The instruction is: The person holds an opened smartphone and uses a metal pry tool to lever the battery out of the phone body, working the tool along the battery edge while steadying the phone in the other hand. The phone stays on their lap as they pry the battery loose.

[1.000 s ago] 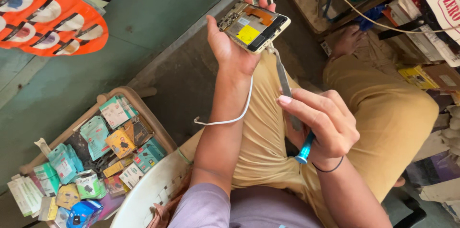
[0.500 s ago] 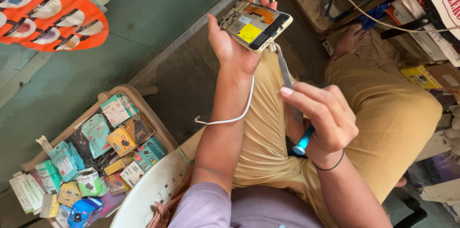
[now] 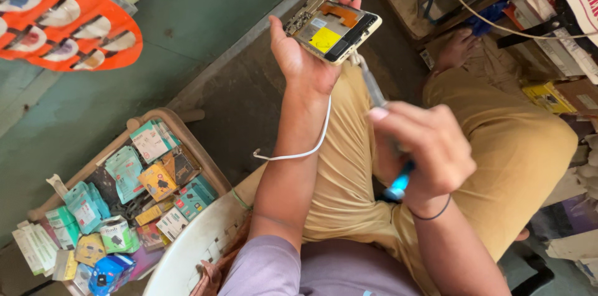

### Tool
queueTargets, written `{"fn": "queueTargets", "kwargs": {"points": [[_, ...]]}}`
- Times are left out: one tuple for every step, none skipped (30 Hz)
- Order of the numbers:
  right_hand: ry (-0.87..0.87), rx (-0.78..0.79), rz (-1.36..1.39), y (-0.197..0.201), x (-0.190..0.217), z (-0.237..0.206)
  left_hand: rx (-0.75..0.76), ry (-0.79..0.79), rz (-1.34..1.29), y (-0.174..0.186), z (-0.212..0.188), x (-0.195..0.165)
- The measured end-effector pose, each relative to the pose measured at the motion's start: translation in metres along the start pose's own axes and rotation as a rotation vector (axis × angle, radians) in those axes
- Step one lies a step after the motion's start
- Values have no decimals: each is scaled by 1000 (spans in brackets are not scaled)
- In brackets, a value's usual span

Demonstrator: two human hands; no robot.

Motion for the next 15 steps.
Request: {"fn": "queueTargets", "kwargs": {"points": [[7, 15, 1, -1, 1, 1, 32, 0, -6, -2, 0, 1], [16, 25, 2, -2, 2, 1, 67, 2, -9, -4, 0, 1], [25, 32, 1, -3, 3, 2, 103, 7, -9, -7, 1, 2], [65, 48, 3, -5, 6, 4, 99, 18, -2, -7, 1, 2], [104, 64, 6, -8, 8, 6, 93, 29, 5, -6, 1, 3], [141, 80, 10, -10, 11, 7, 84, 40, 10, -6, 0, 3], [99, 37, -6, -6, 7, 8, 63, 34, 8, -4, 0, 3], [59, -4, -20, -2, 2, 9, 44, 26, 6, -2, 0, 2], [23, -45, -32, 2, -1, 9, 25, 15, 2, -1, -1, 2], [27, -29, -18, 0, 0, 9, 41, 27, -4, -3, -1, 3], [30, -16, -6, -2, 1, 9, 59, 41, -8, -5, -1, 4], [33, -5, 4, -4, 2, 9, 77, 58, -11, -7, 0, 5], [24, 9, 14, -7, 1, 9, 72, 57, -8, -7, 0, 5], [13, 24, 24, -11, -1, 8, 65, 56, -7, -7, 0, 5], [0, 40, 33, -14, -3, 8, 57, 55, -7, -7, 0, 6]]}}
Point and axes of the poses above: each hand's wrist, its own z-axis towards the middle knuckle, its own y-axis out of the back of the hand, x = y × z, the point moved 9 cm from there along z, towards the middle knuckle, and after that the axes turned 11 degrees about y, right-handed, at the moved point
